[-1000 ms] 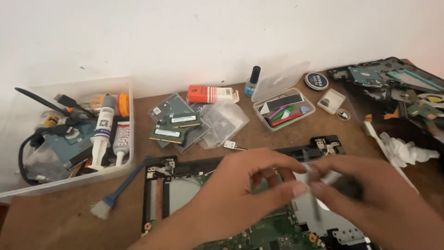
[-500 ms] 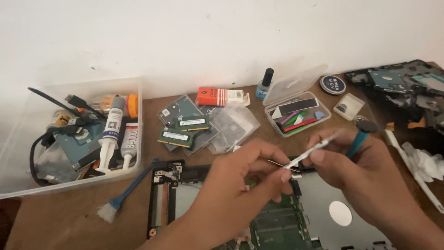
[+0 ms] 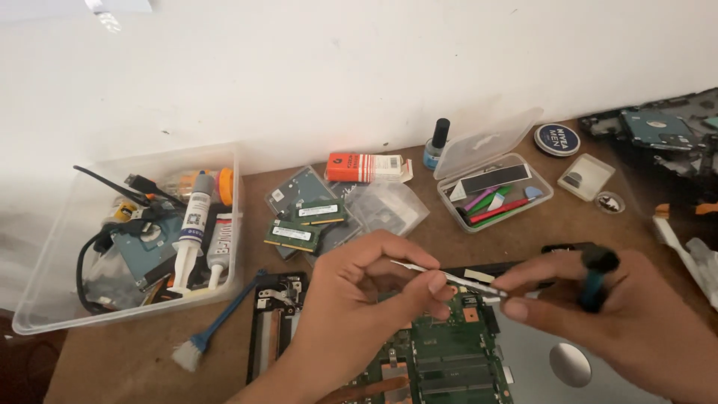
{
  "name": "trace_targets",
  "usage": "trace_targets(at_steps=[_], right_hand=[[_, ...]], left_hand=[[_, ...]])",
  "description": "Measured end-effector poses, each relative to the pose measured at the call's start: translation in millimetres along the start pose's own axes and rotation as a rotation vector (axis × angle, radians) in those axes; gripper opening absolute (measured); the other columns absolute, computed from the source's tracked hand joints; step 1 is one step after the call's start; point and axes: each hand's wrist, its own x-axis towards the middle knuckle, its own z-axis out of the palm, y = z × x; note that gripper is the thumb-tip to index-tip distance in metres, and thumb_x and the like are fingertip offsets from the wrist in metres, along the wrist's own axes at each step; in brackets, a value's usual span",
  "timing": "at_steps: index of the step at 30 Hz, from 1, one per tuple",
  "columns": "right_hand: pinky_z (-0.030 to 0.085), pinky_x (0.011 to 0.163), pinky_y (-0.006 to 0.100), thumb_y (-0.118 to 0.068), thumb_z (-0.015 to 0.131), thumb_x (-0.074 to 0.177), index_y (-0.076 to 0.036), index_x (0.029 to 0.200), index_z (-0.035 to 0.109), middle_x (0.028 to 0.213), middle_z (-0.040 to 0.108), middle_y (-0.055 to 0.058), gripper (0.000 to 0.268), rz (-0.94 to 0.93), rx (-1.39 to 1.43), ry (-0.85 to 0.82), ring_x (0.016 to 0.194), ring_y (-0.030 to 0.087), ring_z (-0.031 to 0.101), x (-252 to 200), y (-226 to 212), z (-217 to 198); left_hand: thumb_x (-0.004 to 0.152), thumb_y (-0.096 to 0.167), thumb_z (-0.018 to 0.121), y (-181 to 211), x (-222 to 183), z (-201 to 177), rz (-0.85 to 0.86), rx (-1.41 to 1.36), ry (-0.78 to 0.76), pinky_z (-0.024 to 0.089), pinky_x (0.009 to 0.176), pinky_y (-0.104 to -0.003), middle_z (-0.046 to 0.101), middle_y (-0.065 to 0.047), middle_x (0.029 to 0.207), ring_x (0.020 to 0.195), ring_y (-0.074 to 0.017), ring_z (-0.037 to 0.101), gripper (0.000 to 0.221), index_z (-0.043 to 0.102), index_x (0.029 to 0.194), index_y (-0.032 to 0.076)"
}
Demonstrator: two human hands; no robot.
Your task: The person works at a bench on a disassembled laptop, prying at the chassis and handling the exposed motherboard. They use a screwdriver on board components, manipulate a ribbon cable and antenna wire by hand and with tweezers, and reposition the board while working on its connectors.
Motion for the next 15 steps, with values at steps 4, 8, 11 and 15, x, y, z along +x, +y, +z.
trace_targets(at_steps=[4, 8, 11, 15], right_hand=[[0.036, 0.059, 0.035, -0.004, 0.098, 0.07, -0.006, 0.082, 0.113, 0.055, 0.076, 0.015, 0.019, -0.127, -0.076, -0.04, 0.058, 0.023, 0.057, -4, -7, 4], [0.054, 0.068, 0.04, 0.008, 0.094, 0.07, 0.005, 0.082, 0.105, 0.088, 0.104, 0.014, 0.016, 0.099, -0.02, 0.02, 0.077, 0.023, 0.075, -14, -26, 16], [0.063, 0.073, 0.033, -0.007, 0.087, 0.074, -0.006, 0.085, 0.102, 0.091, 0.103, 0.003, 0.019, -0.131, -0.085, -0.004, 0.079, 0.013, 0.084, -3, 3, 11], [0.01, 0.043, 0.034, -0.027, 0.053, 0.107, 0.015, 0.093, 0.087, 0.047, 0.027, 0.01, 0.057, -0.084, 0.237, -0.021, 0.046, 0.017, 0.019, 18, 25, -5]], left_hand=[[0.088, 0.007, 0.077, 7, -2, 2, 0.004, -0.029, -0.008, 0.066, 0.064, -0.034, 0.077, -0.018, 0.076, 0.067, -0.0231, 0.076, 0.014, 0.071, 0.096, -0.002], [0.089, 0.016, 0.074, 8, -4, 1, -0.051, 0.058, -0.081, 0.065, 0.064, -0.032, 0.077, -0.015, 0.089, 0.068, -0.0206, 0.073, 0.017, 0.077, 0.095, 0.0], [0.096, 0.019, 0.066, 2, -3, 0, -0.025, 0.155, -0.149, 0.065, 0.068, -0.033, 0.076, -0.011, 0.101, 0.073, -0.0192, 0.072, 0.022, 0.077, 0.099, 0.0], [0.101, 0.019, 0.058, -1, 3, -15, 0.126, 0.422, -0.213, 0.068, 0.076, -0.03, 0.077, -0.008, 0.091, 0.081, -0.0156, 0.075, 0.022, 0.074, 0.105, 0.003]])
